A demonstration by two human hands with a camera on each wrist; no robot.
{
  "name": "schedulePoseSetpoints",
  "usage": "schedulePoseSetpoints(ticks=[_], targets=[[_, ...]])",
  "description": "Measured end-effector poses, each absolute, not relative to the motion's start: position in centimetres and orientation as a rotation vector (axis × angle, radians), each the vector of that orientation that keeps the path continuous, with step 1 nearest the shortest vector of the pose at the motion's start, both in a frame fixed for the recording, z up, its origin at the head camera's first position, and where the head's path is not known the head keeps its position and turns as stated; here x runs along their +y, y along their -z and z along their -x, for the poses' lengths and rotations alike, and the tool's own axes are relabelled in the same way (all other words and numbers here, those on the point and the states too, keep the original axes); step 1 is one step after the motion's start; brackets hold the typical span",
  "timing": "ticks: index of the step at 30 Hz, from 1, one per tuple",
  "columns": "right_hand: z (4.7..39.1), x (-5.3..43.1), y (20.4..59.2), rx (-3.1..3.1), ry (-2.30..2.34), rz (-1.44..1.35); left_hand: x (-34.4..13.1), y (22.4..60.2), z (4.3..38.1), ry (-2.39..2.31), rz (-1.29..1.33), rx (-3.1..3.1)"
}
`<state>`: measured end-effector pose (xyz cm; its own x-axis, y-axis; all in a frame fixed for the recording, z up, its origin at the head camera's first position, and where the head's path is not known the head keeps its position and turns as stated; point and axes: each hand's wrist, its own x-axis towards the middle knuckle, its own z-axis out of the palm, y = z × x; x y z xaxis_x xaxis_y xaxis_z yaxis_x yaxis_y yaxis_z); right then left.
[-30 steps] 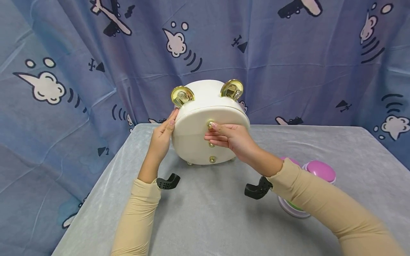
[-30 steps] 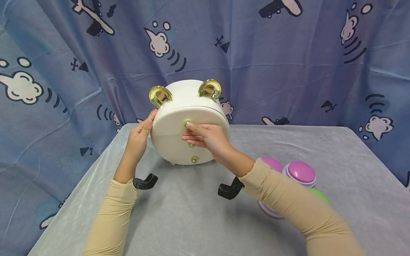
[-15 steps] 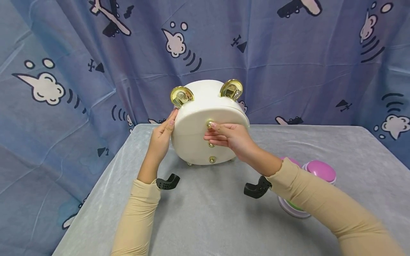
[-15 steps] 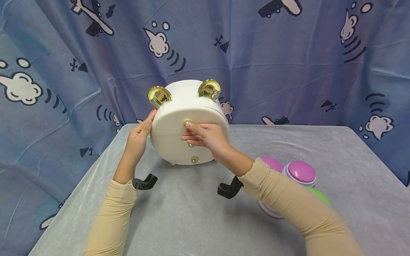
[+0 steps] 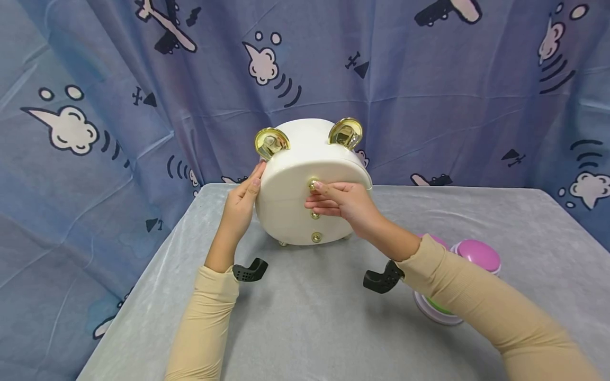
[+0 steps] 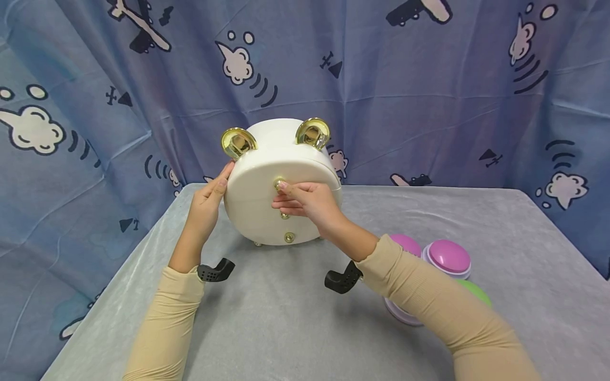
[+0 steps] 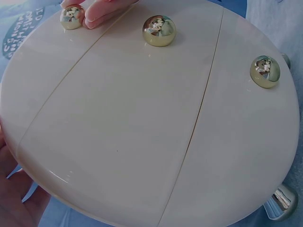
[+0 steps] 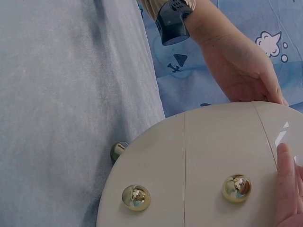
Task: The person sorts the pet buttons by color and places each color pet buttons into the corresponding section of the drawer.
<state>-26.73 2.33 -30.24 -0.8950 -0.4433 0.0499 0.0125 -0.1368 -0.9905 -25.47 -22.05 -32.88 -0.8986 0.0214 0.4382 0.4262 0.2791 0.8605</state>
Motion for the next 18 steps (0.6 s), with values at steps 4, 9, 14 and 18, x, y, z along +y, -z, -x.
schedulePoseSetpoints(ticks=[4,9,14,18], targets=[[26.8,2.3,30.1,1.799,2.102,0.445,-22.1,32.8,25.4,1.653,0.4,-2.216],[26.7,2.5,29.8,1.716,2.088,0.359,-22.1,32.8,25.5,1.651,0.406,-2.202],[26.0,3.5,30.2,1.742,2.015,0.321,-22.1,32.9,25.7,1.653,0.407,-2.198],[25.5,4.2,30.9,1.743,1.956,0.314,-22.1,32.9,25.7,1.65,0.4,-2.2]])
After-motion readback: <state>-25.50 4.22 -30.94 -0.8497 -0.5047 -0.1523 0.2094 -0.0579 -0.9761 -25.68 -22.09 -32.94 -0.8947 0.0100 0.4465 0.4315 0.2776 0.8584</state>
